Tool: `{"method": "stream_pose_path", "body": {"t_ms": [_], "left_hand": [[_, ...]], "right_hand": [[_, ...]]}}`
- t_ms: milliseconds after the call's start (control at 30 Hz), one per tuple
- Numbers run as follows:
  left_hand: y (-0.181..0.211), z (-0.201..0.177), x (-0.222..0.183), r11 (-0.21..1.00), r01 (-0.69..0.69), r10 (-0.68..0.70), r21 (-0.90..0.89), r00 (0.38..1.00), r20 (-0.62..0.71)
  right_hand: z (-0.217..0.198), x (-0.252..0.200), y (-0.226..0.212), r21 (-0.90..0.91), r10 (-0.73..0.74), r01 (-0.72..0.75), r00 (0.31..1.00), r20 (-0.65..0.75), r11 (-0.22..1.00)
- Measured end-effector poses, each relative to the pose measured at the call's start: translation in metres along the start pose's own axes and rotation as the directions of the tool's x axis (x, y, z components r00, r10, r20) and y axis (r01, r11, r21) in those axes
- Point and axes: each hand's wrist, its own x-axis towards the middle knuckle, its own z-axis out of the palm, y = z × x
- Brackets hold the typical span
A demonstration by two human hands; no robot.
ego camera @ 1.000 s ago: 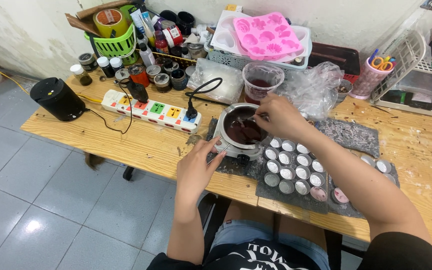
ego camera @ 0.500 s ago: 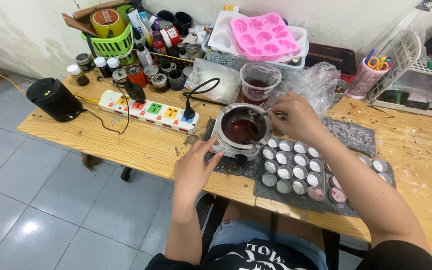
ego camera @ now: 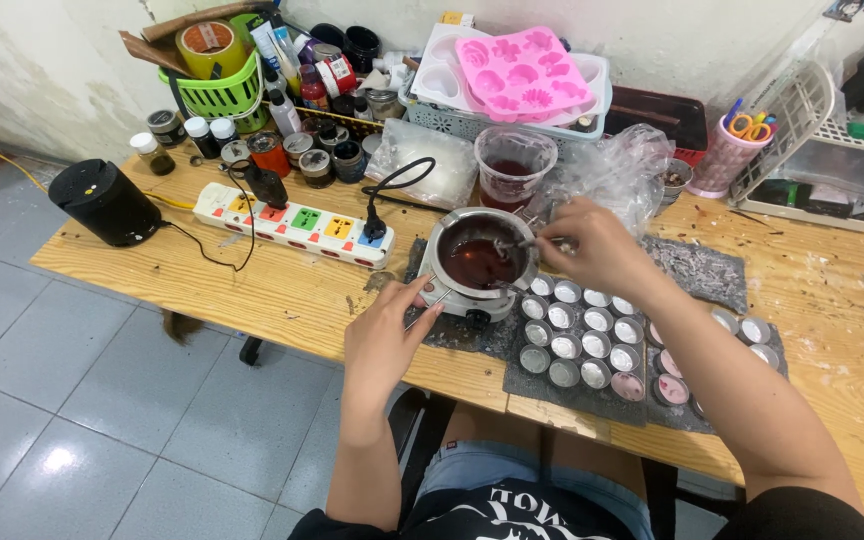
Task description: Using a spoon to stir a red wax mixture in a melting pot and then placing small decorative items into candle cups.
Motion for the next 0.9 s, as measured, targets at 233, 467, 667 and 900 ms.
{"method": "stream_pose_path", "body": {"t_ms": [233, 467, 667, 900], "left_hand": [[-0.004, 0.004, 0.000, 1.000, -0.024, 0.024, -0.005, 0.999, -0.023], [-0.004, 0.002, 0.002, 1.000, -0.003, 0.003, 0.013, 1.000, 0.007], [-0.007, 0.004, 0.002, 1.000, -0.015, 0.015, 0.019, 1.000, 0.002], [-0.002, 0.002, 0.001, 1.000, -0.016, 0.016, 0.013, 1.000, -0.013]], "right_hand": [[0.006, 0.018, -0.027, -0.097, -0.091, 0.100, 0.991, 0.097, 0.990], [-0.002, 0.019, -0.024, -0.102, -0.082, 0.094, 0.989, 0.119, 0.990], [-0.015, 0.000, 0.002, 0.005, -0.017, 0.017, 0.999, 0.039, 1.000], [-0.024, -0.028, 0.019, 0.103, 0.256, -0.251, 0.966, -0.033, 0.962]]}}
